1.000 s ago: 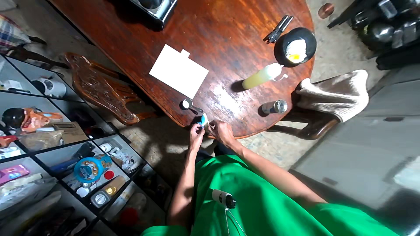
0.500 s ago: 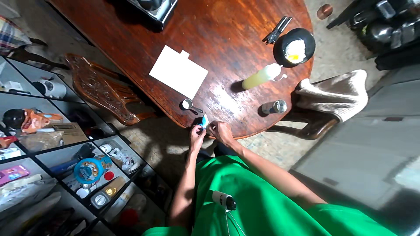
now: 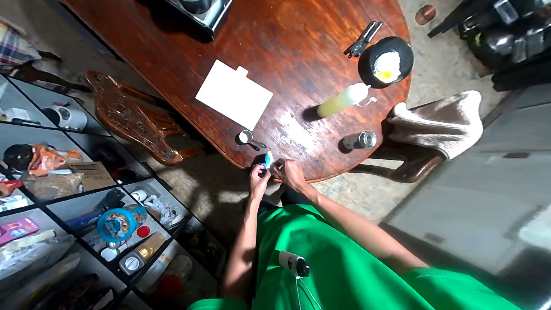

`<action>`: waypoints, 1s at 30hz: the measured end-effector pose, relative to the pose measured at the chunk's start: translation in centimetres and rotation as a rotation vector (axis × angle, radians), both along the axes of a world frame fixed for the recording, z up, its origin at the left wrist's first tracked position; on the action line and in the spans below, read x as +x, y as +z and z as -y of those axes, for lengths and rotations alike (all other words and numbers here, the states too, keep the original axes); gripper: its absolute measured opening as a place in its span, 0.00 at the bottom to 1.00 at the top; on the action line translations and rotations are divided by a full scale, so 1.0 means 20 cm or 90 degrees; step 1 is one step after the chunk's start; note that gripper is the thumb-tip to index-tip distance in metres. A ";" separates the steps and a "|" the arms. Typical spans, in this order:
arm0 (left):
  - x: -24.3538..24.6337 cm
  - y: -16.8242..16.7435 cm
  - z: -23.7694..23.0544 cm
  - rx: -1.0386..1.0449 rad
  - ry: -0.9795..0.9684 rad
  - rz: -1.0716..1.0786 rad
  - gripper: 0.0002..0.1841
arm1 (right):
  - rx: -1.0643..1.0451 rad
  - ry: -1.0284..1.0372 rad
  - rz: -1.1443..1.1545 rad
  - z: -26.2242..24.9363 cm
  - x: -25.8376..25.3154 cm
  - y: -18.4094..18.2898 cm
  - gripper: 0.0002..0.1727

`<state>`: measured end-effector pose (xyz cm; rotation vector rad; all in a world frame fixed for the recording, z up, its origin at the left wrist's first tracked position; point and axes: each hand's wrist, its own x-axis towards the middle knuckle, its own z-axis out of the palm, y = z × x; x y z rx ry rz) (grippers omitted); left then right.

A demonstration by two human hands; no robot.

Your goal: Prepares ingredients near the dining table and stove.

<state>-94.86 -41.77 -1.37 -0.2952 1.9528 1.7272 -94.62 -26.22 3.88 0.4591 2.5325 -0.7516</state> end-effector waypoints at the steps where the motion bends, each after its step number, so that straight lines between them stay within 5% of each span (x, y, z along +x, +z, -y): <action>1: 0.00 0.00 0.00 0.001 0.002 0.001 0.14 | -0.007 -0.003 0.000 0.00 0.00 -0.01 0.14; 30: 0.02 -0.02 0.04 -0.109 -0.016 -0.041 0.19 | -0.165 -0.017 0.041 -0.02 0.06 -0.09 0.19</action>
